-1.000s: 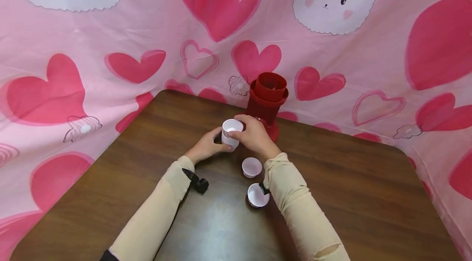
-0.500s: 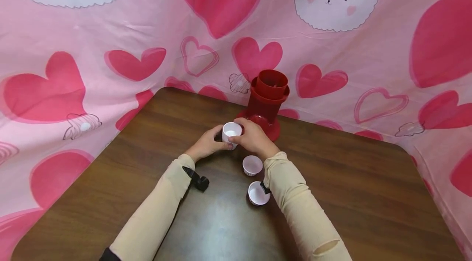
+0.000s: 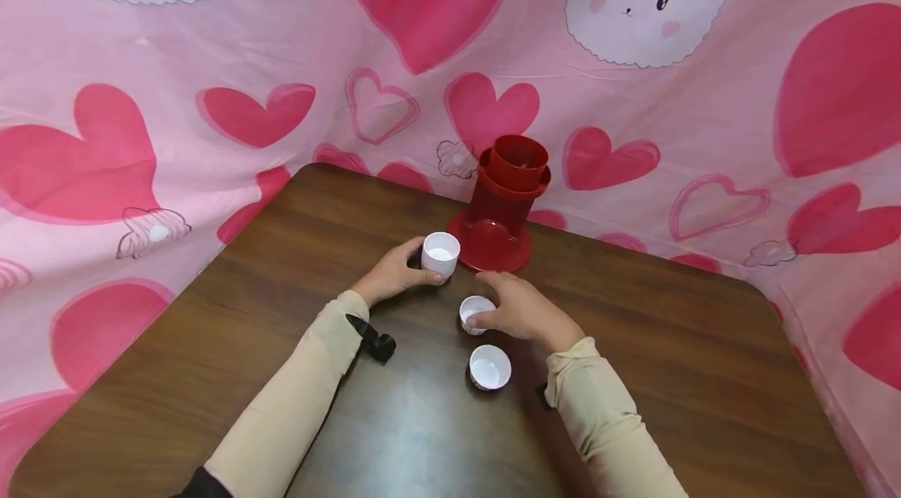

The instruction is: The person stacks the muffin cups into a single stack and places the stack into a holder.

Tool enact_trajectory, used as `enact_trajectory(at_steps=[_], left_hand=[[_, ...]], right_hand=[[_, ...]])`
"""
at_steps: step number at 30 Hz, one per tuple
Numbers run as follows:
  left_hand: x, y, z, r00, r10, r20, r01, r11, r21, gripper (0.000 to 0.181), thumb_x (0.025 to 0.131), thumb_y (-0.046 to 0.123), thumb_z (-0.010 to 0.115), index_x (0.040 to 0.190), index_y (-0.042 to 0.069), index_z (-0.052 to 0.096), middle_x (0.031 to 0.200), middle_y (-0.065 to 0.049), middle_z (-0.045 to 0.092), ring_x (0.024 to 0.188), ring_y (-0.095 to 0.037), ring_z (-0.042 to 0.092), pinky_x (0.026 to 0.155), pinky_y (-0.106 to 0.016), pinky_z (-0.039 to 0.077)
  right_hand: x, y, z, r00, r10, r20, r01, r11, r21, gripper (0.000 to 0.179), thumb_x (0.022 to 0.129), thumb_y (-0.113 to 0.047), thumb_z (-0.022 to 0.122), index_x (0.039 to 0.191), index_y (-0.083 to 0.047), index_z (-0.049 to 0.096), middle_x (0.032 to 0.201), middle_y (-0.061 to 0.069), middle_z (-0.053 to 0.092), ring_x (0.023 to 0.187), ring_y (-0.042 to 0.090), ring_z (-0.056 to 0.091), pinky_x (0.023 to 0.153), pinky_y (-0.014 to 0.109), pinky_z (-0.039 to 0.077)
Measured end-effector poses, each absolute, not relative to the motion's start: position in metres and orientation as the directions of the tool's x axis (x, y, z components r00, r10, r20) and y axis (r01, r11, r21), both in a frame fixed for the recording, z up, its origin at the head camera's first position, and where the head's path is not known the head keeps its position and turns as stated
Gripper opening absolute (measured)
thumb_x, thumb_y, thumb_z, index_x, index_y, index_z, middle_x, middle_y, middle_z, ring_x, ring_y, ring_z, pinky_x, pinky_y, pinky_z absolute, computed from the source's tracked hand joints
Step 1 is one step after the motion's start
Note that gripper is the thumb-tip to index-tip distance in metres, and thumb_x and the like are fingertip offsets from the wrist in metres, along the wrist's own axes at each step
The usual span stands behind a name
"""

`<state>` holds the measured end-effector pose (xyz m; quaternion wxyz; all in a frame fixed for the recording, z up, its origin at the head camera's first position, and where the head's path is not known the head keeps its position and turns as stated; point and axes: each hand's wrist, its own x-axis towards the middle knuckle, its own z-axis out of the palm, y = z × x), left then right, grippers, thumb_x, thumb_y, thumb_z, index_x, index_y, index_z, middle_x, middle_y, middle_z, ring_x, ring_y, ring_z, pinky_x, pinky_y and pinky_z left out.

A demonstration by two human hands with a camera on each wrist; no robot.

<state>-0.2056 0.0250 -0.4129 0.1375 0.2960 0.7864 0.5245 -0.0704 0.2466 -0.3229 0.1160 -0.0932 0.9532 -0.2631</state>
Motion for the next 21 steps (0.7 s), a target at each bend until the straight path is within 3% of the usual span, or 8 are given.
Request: enact_trajectory(at_steps=[5,13,21], left_hand=[[-0.207,0.024,-0.413,-0.788,0.608,0.099,0.318,0.263,0.911,0.066,0.081,0.027,0.087,0.136,0.007,0.056,0.128,-0.01,0.062,0.118,-0.026,0.055,0.107,-0.046,0.04],[-0.203,0.025,-0.412,-0.791,0.607,0.078,0.308,0.284,0.908,0.068,0.083,0.028,0.086,0.139,0.008,0.054,0.131,-0.01,0.061,0.12,-0.027,0.054,0.108,-0.047,0.039],[-0.206,0.025,-0.415,-0.79,0.606,0.09,0.319,0.281,0.905,0.069,0.082,0.029,0.086,0.139,0.007,0.054,0.132,-0.011,0.06,0.122,-0.027,0.053,0.109,-0.047,0.038]], right_hand=[[-0.06,0.246,-0.334,-0.953,-0.235,-0.192,-0.107,0.853,-0.511,0.075,0.084,-0.032,0.083,0.143,0.0,0.051,0.136,0.016,0.058,0.119,0.034,0.057,0.1,0.054,0.046],[-0.061,0.242,-0.347,-0.971,-0.222,-0.086,-0.168,0.897,-0.409,0.061,0.084,-0.019,0.08,0.137,0.001,0.057,0.129,0.019,0.062,0.117,0.038,0.059,0.101,0.056,0.045],[-0.072,0.248,-0.339,-0.992,-0.121,0.02,-0.114,0.853,-0.51,0.063,0.085,-0.025,0.081,0.138,0.001,0.058,0.115,0.015,0.068,0.096,0.03,0.062,0.086,0.048,0.052]])
